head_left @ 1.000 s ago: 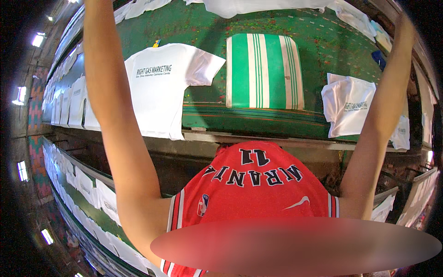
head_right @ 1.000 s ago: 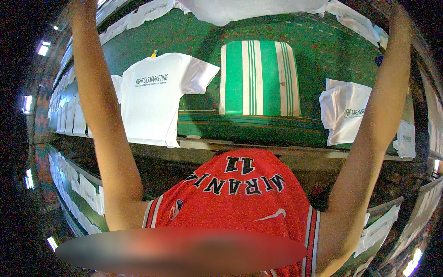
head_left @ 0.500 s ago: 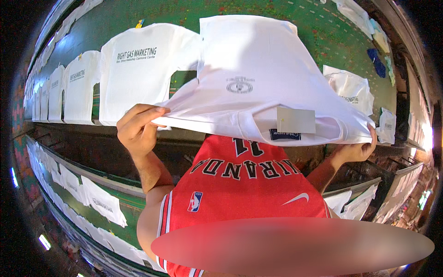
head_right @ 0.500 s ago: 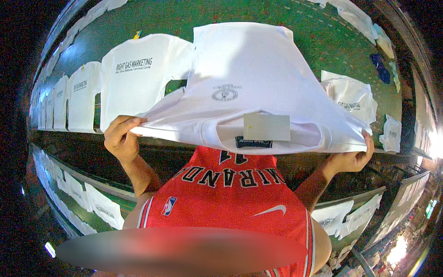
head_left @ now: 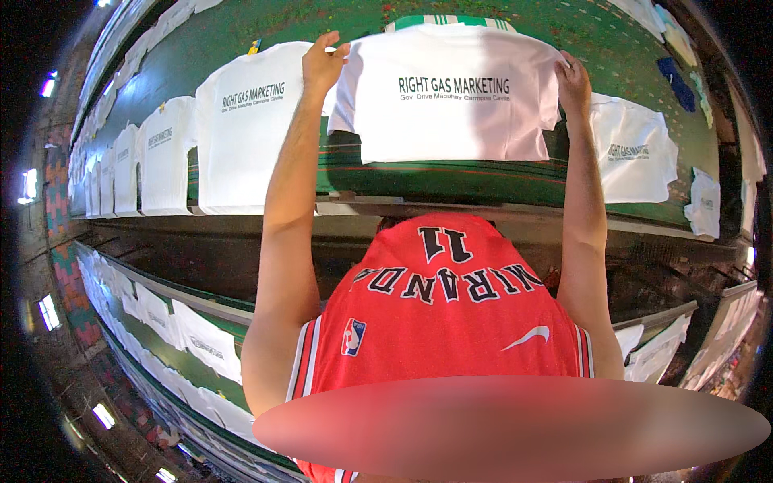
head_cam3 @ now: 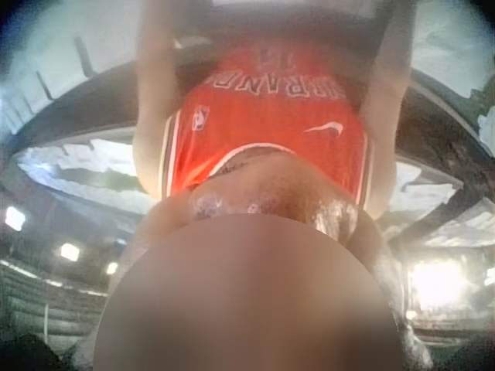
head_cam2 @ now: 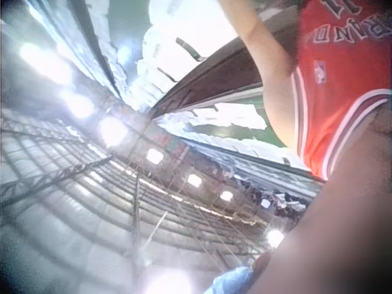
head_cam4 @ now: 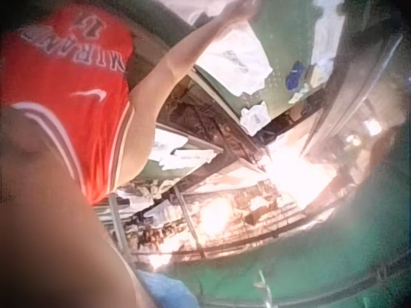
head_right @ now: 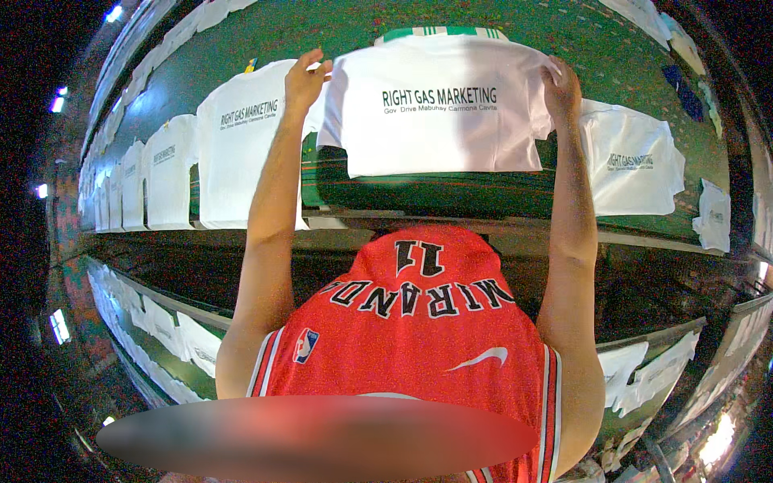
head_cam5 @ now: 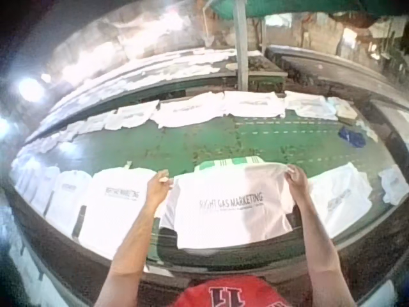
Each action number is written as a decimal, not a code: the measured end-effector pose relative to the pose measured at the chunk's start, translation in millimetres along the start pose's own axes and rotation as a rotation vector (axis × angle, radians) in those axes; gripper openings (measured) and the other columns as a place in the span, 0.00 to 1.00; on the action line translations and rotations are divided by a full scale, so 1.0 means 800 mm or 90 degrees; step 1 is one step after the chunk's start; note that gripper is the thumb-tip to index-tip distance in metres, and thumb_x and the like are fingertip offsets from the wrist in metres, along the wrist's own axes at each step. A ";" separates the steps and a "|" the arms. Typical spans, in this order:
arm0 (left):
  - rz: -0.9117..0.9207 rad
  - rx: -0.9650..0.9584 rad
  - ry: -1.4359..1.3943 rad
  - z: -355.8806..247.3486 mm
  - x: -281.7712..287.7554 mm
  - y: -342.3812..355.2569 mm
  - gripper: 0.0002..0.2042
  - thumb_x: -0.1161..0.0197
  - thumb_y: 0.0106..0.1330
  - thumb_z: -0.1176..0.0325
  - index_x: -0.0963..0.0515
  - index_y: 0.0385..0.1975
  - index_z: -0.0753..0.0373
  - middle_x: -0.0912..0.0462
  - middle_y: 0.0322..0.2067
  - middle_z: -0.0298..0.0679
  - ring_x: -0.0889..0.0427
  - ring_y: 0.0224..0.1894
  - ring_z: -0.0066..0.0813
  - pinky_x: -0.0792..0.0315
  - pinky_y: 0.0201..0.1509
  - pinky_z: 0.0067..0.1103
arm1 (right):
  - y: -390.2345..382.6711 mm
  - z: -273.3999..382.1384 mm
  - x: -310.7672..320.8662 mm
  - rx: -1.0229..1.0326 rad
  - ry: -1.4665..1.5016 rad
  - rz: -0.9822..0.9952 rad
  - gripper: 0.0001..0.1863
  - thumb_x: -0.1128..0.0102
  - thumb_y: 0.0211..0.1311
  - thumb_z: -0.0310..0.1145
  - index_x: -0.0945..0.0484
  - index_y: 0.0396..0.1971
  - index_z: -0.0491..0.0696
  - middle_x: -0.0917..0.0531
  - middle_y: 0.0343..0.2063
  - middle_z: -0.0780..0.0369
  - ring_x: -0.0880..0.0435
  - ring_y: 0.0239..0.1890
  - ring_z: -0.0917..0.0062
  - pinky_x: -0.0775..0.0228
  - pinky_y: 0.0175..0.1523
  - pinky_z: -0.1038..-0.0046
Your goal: The person repeatedly picks up white t-shirts from a green worktable, smooths them flat, folds them in half, and places them in a growing stack. The shirts bear printed text. The person handles the shirts one at a time throughout the clip.
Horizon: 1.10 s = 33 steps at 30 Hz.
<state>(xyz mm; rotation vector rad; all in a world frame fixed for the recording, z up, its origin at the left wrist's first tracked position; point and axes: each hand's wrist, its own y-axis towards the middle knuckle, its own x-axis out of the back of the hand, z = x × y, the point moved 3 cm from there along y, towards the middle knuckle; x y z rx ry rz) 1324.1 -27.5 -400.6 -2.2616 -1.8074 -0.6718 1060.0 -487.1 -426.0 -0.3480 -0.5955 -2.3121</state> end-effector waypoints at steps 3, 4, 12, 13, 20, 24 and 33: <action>0.082 -0.030 0.151 0.028 0.004 -0.022 0.17 0.34 0.71 0.62 0.19 0.55 0.63 0.09 0.37 0.42 0.10 0.36 0.25 0.19 0.39 0.21 | -0.030 -0.012 -0.020 0.004 -0.017 0.039 0.21 0.33 0.67 0.37 0.21 0.55 0.42 0.19 0.55 0.52 0.19 0.59 0.63 0.27 0.61 0.65; 0.092 -0.045 0.208 0.039 0.005 -0.046 0.16 0.33 0.70 0.62 0.18 0.53 0.61 0.09 0.37 0.43 0.10 0.36 0.26 0.19 0.41 0.23 | -0.053 -0.013 -0.021 0.031 -0.091 0.047 0.21 0.33 0.67 0.37 0.20 0.55 0.42 0.19 0.54 0.52 0.19 0.58 0.62 0.27 0.62 0.64; 0.055 0.138 0.290 0.106 0.027 -0.303 0.19 0.30 0.67 0.59 0.18 0.51 0.66 0.13 0.45 0.45 0.13 0.39 0.35 0.20 0.44 0.28 | -0.262 -0.074 0.012 -0.262 -0.168 -0.019 0.21 0.34 0.66 0.33 0.23 0.55 0.40 0.17 0.45 0.52 0.18 0.49 0.60 0.27 0.56 0.61; 0.049 0.217 0.231 0.114 0.027 -0.321 0.20 0.30 0.67 0.59 0.19 0.52 0.66 0.13 0.44 0.45 0.13 0.39 0.34 0.20 0.44 0.28 | -0.269 -0.081 0.017 -0.243 -0.184 0.009 0.21 0.34 0.66 0.34 0.23 0.55 0.40 0.17 0.45 0.52 0.18 0.49 0.61 0.27 0.56 0.62; 0.067 0.366 0.089 0.130 -0.010 -0.319 0.21 0.31 0.69 0.60 0.22 0.52 0.71 0.14 0.37 0.41 0.15 0.33 0.26 0.19 0.38 0.23 | -0.216 -0.118 0.028 -0.311 -0.311 0.272 0.26 0.35 0.66 0.49 0.21 0.48 0.38 0.14 0.42 0.48 0.15 0.45 0.55 0.26 0.52 0.60; 0.021 0.434 -0.060 0.116 -0.021 -0.306 0.18 0.31 0.69 0.61 0.23 0.44 0.73 0.15 0.33 0.40 0.16 0.30 0.24 0.20 0.36 0.22 | -0.192 -0.116 0.031 -0.301 -0.396 0.389 0.32 0.36 0.64 0.57 0.21 0.40 0.36 0.15 0.38 0.45 0.15 0.43 0.51 0.27 0.50 0.57; -0.013 0.322 -0.308 0.053 0.052 -0.301 0.11 0.31 0.66 0.77 0.29 0.38 0.66 0.19 0.30 0.37 0.16 0.27 0.23 0.23 0.29 0.20 | -0.238 -0.094 0.076 -0.296 -0.253 0.259 0.21 0.27 0.61 0.43 0.20 0.39 0.38 0.18 0.30 0.59 0.23 0.31 0.73 0.30 0.40 0.69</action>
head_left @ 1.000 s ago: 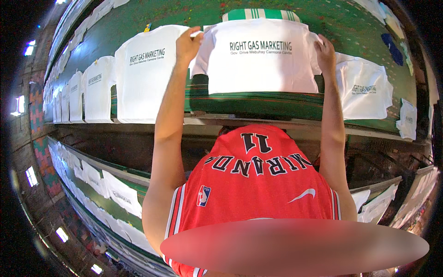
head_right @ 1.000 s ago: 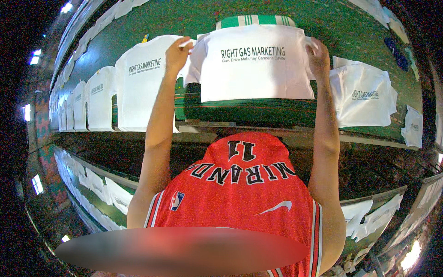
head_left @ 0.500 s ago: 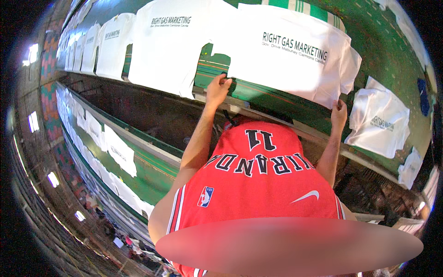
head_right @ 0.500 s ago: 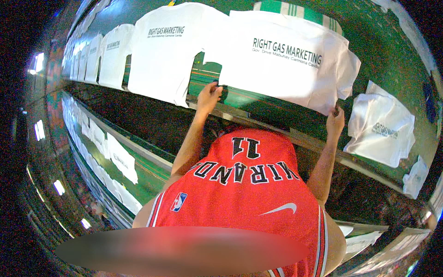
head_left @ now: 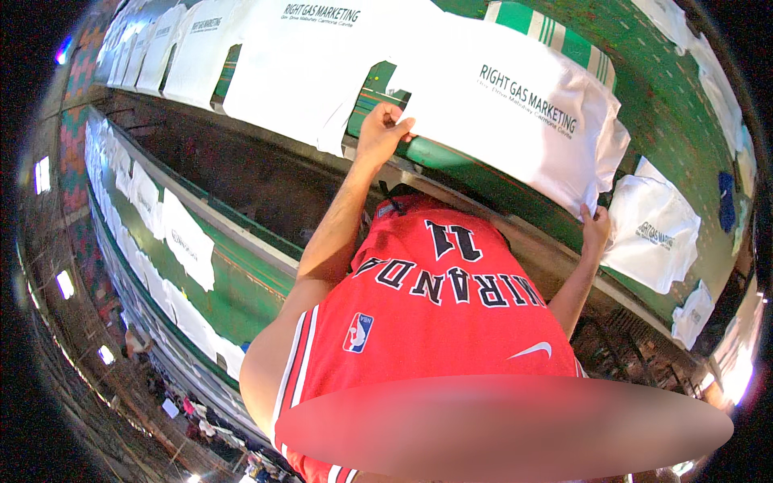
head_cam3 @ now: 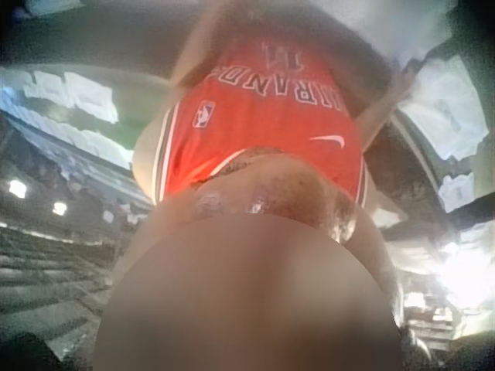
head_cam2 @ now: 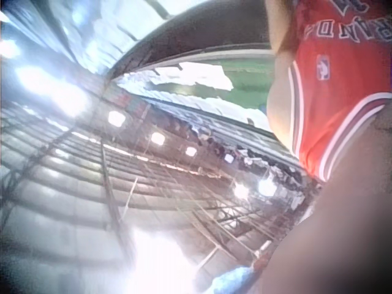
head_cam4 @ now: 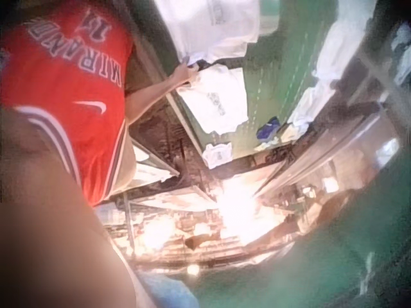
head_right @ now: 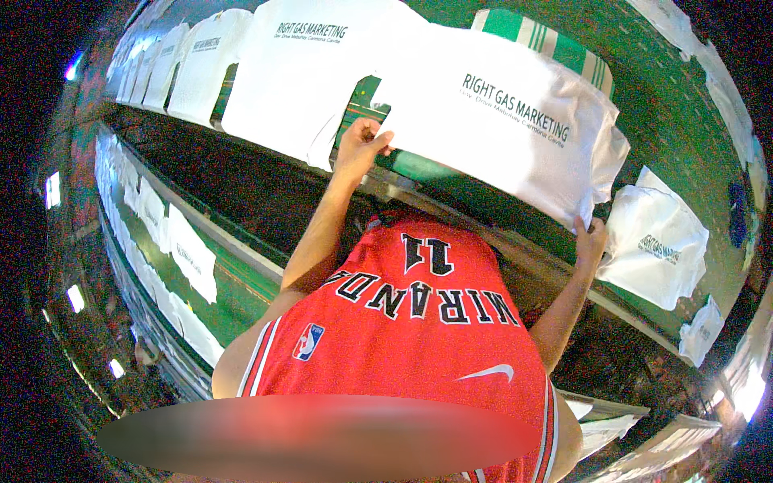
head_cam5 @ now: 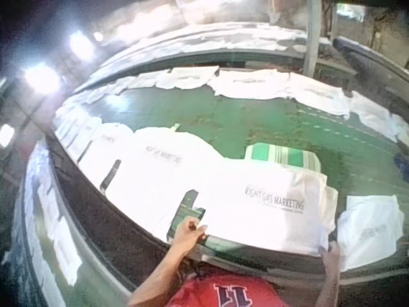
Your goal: The person repeatedly picks up white t-shirts from a green worktable, smooths them flat, folds them in half, and places them in a growing stack. The shirts bear printed text. The person handles the shirts one at a time throughout the clip.
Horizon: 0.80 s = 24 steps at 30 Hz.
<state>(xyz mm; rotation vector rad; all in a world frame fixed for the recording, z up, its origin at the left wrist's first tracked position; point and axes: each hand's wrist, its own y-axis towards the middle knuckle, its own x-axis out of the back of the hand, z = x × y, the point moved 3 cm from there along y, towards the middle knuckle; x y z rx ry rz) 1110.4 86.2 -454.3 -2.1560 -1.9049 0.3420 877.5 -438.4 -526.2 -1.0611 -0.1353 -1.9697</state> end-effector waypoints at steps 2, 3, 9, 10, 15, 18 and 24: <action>0.050 -0.022 0.063 -0.014 0.009 -0.016 0.11 0.32 0.66 0.78 0.29 0.40 0.66 0.19 0.30 0.38 0.16 0.27 0.22 0.23 0.28 0.19 | -0.027 -0.014 0.011 -0.046 -0.012 0.014 0.20 0.27 0.61 0.42 0.19 0.37 0.39 0.18 0.28 0.60 0.24 0.31 0.75 0.30 0.40 0.69; 0.064 -0.027 0.091 -0.016 0.011 -0.025 0.11 0.32 0.66 0.78 0.29 0.41 0.66 0.19 0.30 0.38 0.16 0.27 0.22 0.23 0.27 0.18 | -0.046 -0.022 0.014 -0.049 0.006 0.019 0.19 0.26 0.61 0.41 0.19 0.37 0.39 0.18 0.28 0.61 0.24 0.31 0.76 0.30 0.40 0.69; 0.220 0.016 0.321 0.019 0.032 -0.046 0.13 0.32 0.67 0.72 0.27 0.44 0.69 0.15 0.28 0.43 0.12 0.29 0.31 0.21 0.31 0.26 | -0.131 -0.059 0.000 -0.158 -0.037 0.033 0.23 0.24 0.57 0.44 0.19 0.43 0.41 0.16 0.31 0.58 0.20 0.33 0.72 0.27 0.44 0.67; 0.240 -0.059 0.388 0.021 0.045 -0.047 0.14 0.31 0.66 0.69 0.26 0.44 0.69 0.15 0.28 0.44 0.12 0.30 0.35 0.21 0.33 0.28 | -0.145 -0.054 -0.009 -0.128 -0.120 -0.040 0.23 0.24 0.58 0.44 0.19 0.43 0.41 0.16 0.33 0.58 0.19 0.34 0.69 0.26 0.44 0.66; 0.118 -0.152 0.390 0.036 0.144 -0.033 0.12 0.30 0.65 0.63 0.20 0.37 0.66 0.13 0.31 0.46 0.12 0.34 0.41 0.21 0.38 0.31 | -0.181 0.050 -0.058 0.036 -0.329 -0.358 0.24 0.26 0.58 0.48 0.18 0.43 0.43 0.15 0.39 0.50 0.18 0.42 0.56 0.24 0.47 0.61; -0.066 -0.162 0.314 0.051 0.228 -0.020 0.10 0.31 0.65 0.63 0.16 0.36 0.63 0.12 0.31 0.44 0.13 0.33 0.35 0.21 0.39 0.28 | -0.176 0.145 -0.120 0.088 -0.131 -0.315 0.17 0.33 0.65 0.40 0.19 0.42 0.41 0.17 0.38 0.51 0.20 0.45 0.58 0.25 0.50 0.63; -0.238 -0.048 0.204 0.082 0.368 -0.011 0.11 0.31 0.69 0.64 0.17 0.39 0.66 0.15 0.27 0.34 0.19 0.28 0.20 0.25 0.34 0.20 | -0.200 0.370 -0.311 0.442 -0.060 -0.051 0.06 0.36 0.64 0.29 0.18 0.38 0.45 0.17 0.37 0.54 0.18 0.45 0.58 0.26 0.54 0.63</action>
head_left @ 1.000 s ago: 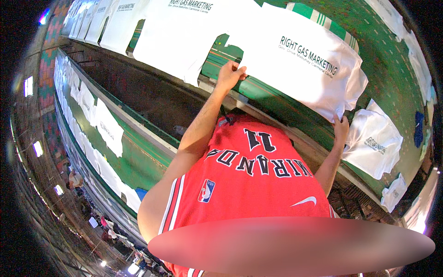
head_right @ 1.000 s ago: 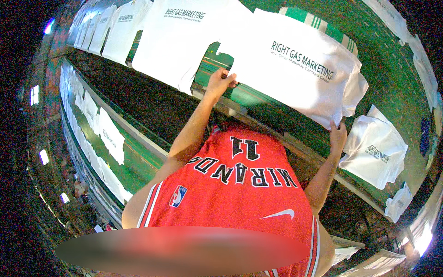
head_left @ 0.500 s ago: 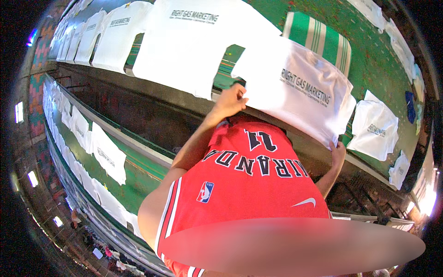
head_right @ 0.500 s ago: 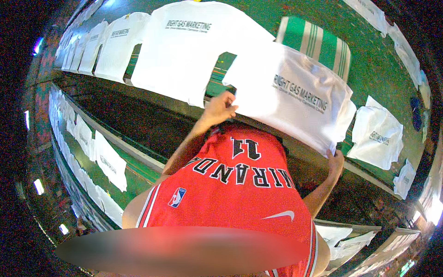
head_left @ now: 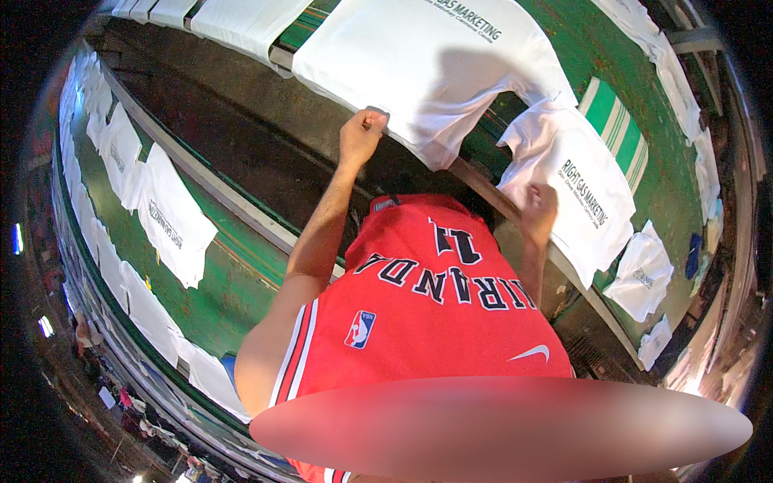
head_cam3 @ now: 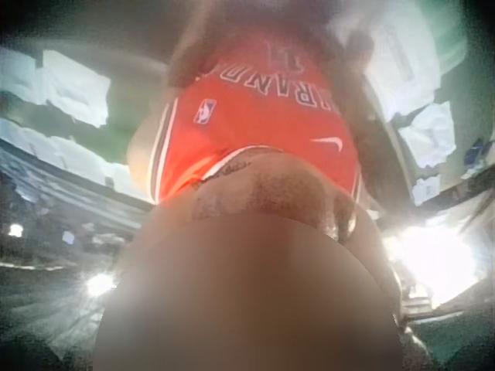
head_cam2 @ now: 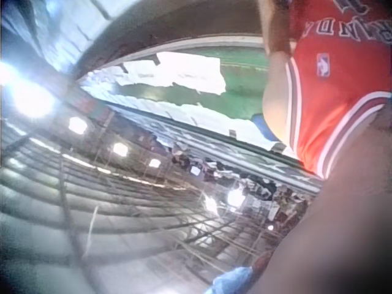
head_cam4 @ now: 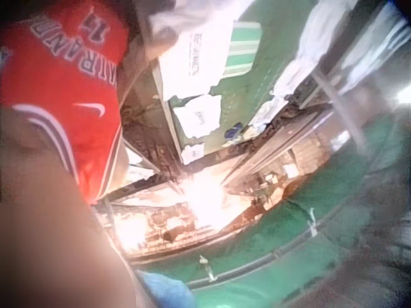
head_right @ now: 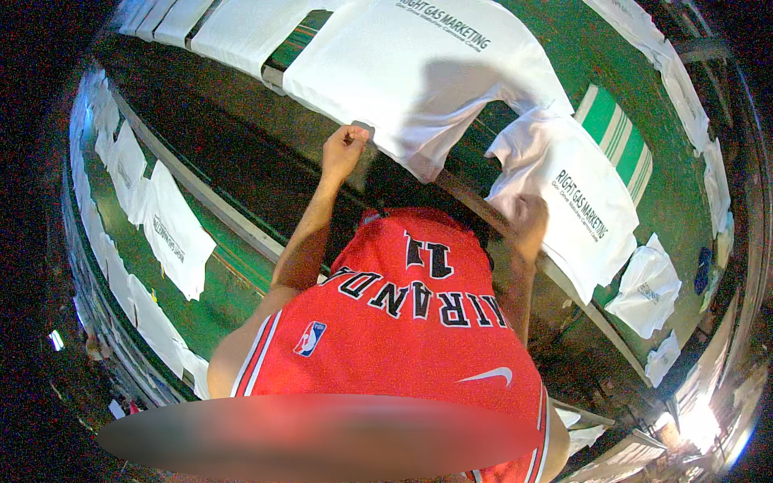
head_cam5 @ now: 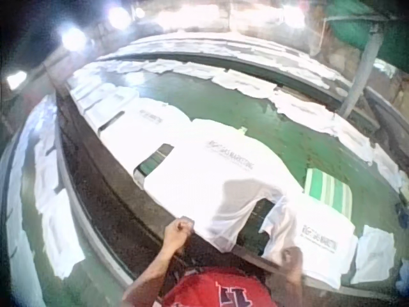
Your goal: The person repeatedly picks up white t-shirts from a green worktable, smooths them flat, folds them in half, and places them in a growing stack. The shirts bear printed text. The person handles the shirts one at a time throughout the clip.
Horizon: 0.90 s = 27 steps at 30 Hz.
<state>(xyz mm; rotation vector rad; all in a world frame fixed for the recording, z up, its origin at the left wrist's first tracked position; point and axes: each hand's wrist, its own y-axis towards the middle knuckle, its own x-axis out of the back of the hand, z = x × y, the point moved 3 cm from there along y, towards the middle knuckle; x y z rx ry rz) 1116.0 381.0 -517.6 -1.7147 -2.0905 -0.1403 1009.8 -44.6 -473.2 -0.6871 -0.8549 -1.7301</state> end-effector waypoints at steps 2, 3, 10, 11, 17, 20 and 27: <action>-0.027 0.012 0.013 0.006 0.016 0.007 0.09 0.31 0.68 0.64 0.16 0.38 0.64 0.14 0.28 0.35 0.18 0.29 0.21 0.24 0.36 0.22 | 0.027 0.062 -0.046 0.106 0.020 0.067 0.07 0.34 0.60 0.27 0.18 0.38 0.45 0.17 0.38 0.55 0.18 0.47 0.57 0.26 0.54 0.61; -0.041 0.020 0.019 0.007 0.020 0.010 0.08 0.31 0.67 0.65 0.15 0.37 0.63 0.14 0.29 0.36 0.17 0.30 0.23 0.24 0.37 0.23 | 0.039 0.084 -0.063 0.094 0.067 0.133 0.08 0.33 0.59 0.27 0.18 0.38 0.45 0.16 0.39 0.56 0.18 0.48 0.57 0.26 0.55 0.60; -0.132 -0.144 0.043 -0.031 0.035 0.035 0.09 0.29 0.65 0.65 0.16 0.35 0.64 0.15 0.32 0.42 0.16 0.32 0.34 0.23 0.39 0.28 | 0.100 0.180 -0.121 0.331 0.077 0.365 0.23 0.37 0.65 0.27 0.29 0.60 0.45 0.29 0.67 0.53 0.20 0.55 0.53 0.26 0.61 0.59; -0.135 -0.156 0.074 -0.038 0.042 0.041 0.09 0.29 0.65 0.65 0.16 0.35 0.64 0.15 0.32 0.43 0.16 0.32 0.36 0.23 0.39 0.28 | 0.105 0.184 -0.129 0.366 0.085 0.395 0.25 0.38 0.66 0.27 0.31 0.62 0.46 0.31 0.69 0.53 0.21 0.57 0.51 0.28 0.62 0.59; -0.172 -0.129 0.211 -0.059 0.095 0.091 0.08 0.29 0.63 0.66 0.16 0.36 0.63 0.16 0.32 0.45 0.16 0.32 0.39 0.22 0.40 0.33 | 0.141 0.150 -0.189 0.217 0.037 0.506 0.16 0.44 0.70 0.40 0.16 0.44 0.44 0.15 0.43 0.49 0.16 0.49 0.53 0.26 0.55 0.57; -0.170 -0.138 0.268 -0.055 0.109 0.125 0.08 0.28 0.63 0.67 0.16 0.36 0.63 0.16 0.33 0.44 0.16 0.33 0.40 0.22 0.41 0.34 | 0.141 0.125 -0.193 0.095 0.076 0.423 0.15 0.42 0.69 0.42 0.17 0.41 0.45 0.14 0.40 0.52 0.16 0.45 0.53 0.25 0.51 0.56; -0.083 -0.227 0.448 -0.032 0.098 0.221 0.15 0.24 0.56 0.66 0.19 0.39 0.65 0.17 0.36 0.48 0.17 0.42 0.49 0.24 0.44 0.40 | 0.151 0.131 -0.199 -0.055 -0.034 0.257 0.21 0.29 0.60 0.49 0.19 0.36 0.45 0.13 0.32 0.54 0.13 0.36 0.57 0.23 0.42 0.57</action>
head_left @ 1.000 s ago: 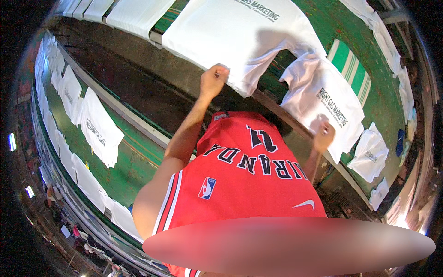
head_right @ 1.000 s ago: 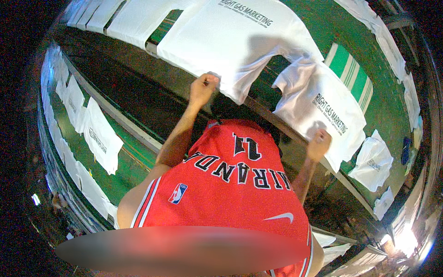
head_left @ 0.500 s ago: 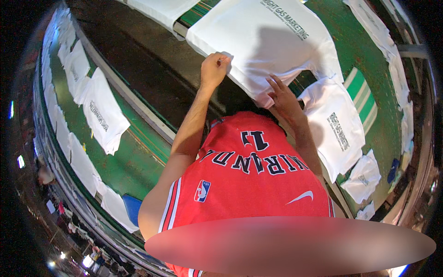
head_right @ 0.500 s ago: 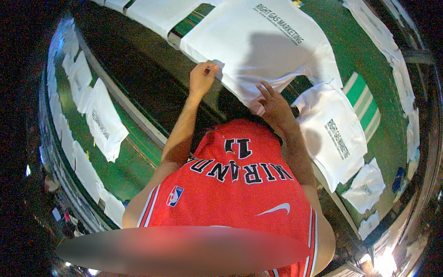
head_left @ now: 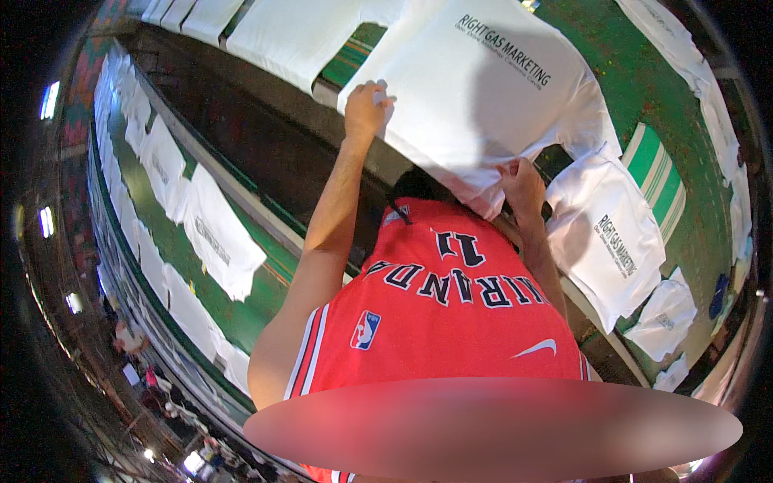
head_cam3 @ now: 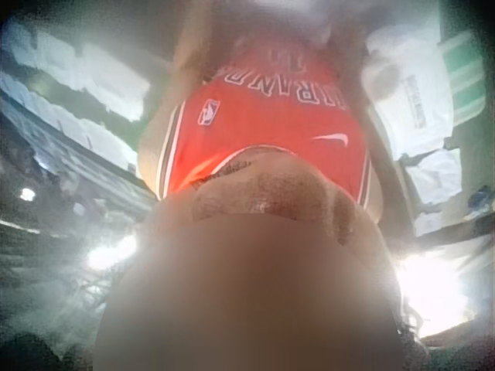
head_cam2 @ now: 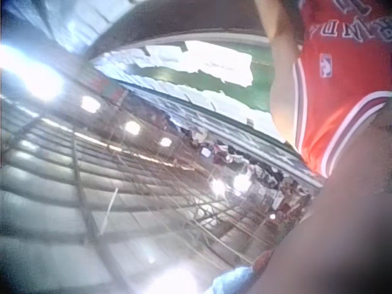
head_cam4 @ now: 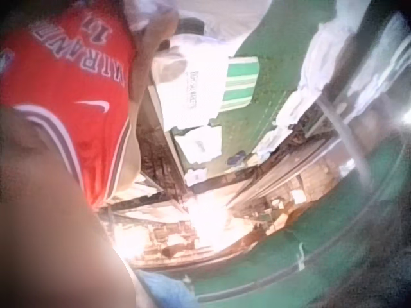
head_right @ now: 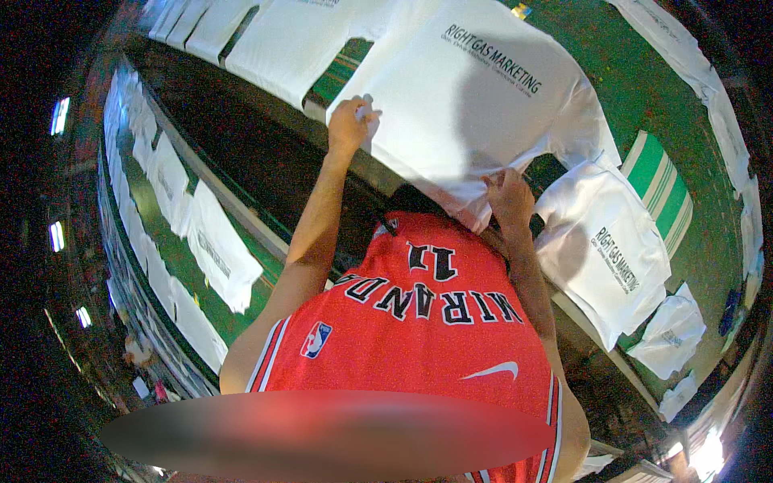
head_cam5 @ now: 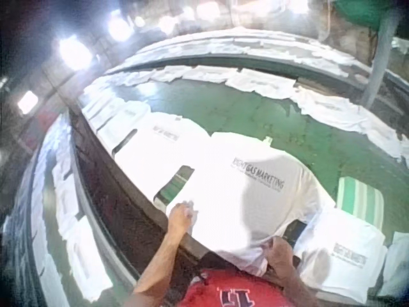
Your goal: The person repeatedly picks up white t-shirts from a green worktable, smooths them flat, folds them in half, and places them in a growing stack. The shirts bear printed text. The person handles the shirts one at a time throughout the clip.
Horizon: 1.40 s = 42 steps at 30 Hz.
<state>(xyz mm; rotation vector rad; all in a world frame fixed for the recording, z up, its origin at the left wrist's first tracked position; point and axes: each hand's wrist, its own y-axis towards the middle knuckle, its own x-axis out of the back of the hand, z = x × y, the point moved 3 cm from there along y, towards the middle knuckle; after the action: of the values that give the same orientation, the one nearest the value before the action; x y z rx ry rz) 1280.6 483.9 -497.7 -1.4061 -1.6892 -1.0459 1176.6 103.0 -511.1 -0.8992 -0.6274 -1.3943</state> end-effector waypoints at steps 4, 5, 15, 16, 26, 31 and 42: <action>0.040 -0.099 0.026 0.011 -0.023 0.042 0.18 0.22 0.52 0.66 0.21 0.37 0.67 0.18 0.35 0.50 0.19 0.43 0.52 0.25 0.46 0.41 | 0.003 0.015 -0.008 -0.136 -0.050 -0.019 0.23 0.27 0.56 0.51 0.19 0.33 0.44 0.14 0.30 0.54 0.13 0.36 0.57 0.24 0.42 0.58; 0.061 -0.086 -0.025 0.019 -0.028 0.047 0.17 0.22 0.51 0.67 0.21 0.35 0.66 0.18 0.33 0.49 0.19 0.41 0.51 0.25 0.44 0.40 | 0.002 0.016 -0.012 -0.166 -0.047 -0.031 0.23 0.26 0.56 0.51 0.19 0.33 0.44 0.14 0.30 0.53 0.13 0.36 0.57 0.24 0.42 0.58; 0.105 -0.146 -0.164 0.051 -0.060 0.067 0.13 0.37 0.64 0.76 0.26 0.47 0.67 0.16 0.39 0.50 0.17 0.43 0.55 0.25 0.48 0.40 | -0.002 0.013 -0.017 -0.284 -0.064 -0.161 0.08 0.35 0.61 0.30 0.18 0.38 0.43 0.12 0.33 0.53 0.11 0.37 0.61 0.22 0.43 0.62; 0.122 -0.141 -0.171 0.050 -0.058 0.069 0.14 0.37 0.64 0.76 0.26 0.48 0.67 0.16 0.39 0.50 0.18 0.44 0.54 0.25 0.49 0.40 | -0.003 0.016 -0.013 -0.276 -0.055 -0.161 0.09 0.36 0.61 0.29 0.19 0.39 0.43 0.12 0.33 0.53 0.11 0.37 0.62 0.22 0.43 0.62; 0.017 -0.270 -0.383 -0.006 0.028 0.106 0.16 0.38 0.63 0.80 0.26 0.51 0.66 0.19 0.34 0.46 0.20 0.41 0.48 0.26 0.48 0.38 | -0.026 0.085 0.057 -0.228 -0.059 -0.355 0.10 0.40 0.60 0.25 0.25 0.41 0.43 0.17 0.32 0.51 0.17 0.37 0.56 0.27 0.43 0.58; -0.053 -0.299 -0.466 0.002 0.049 0.101 0.17 0.36 0.61 0.84 0.24 0.50 0.66 0.19 0.34 0.45 0.19 0.39 0.44 0.25 0.45 0.35 | -0.039 0.092 0.046 -0.190 -0.107 -0.436 0.06 0.41 0.63 0.27 0.25 0.38 0.44 0.18 0.30 0.52 0.18 0.35 0.56 0.28 0.42 0.59; -0.053 -0.244 -0.405 0.035 0.047 0.068 0.12 0.37 0.65 0.80 0.23 0.47 0.66 0.19 0.37 0.47 0.19 0.40 0.46 0.25 0.45 0.35 | -0.072 0.059 0.025 -0.248 -0.171 -0.497 0.08 0.41 0.60 0.26 0.23 0.38 0.42 0.20 0.29 0.52 0.21 0.34 0.56 0.30 0.42 0.57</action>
<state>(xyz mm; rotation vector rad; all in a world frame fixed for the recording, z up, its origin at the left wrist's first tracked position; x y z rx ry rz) 1327.2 529.7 -468.5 -2.0954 -2.0709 -1.0761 1128.5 134.4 -459.6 -1.2312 -0.9947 -2.1637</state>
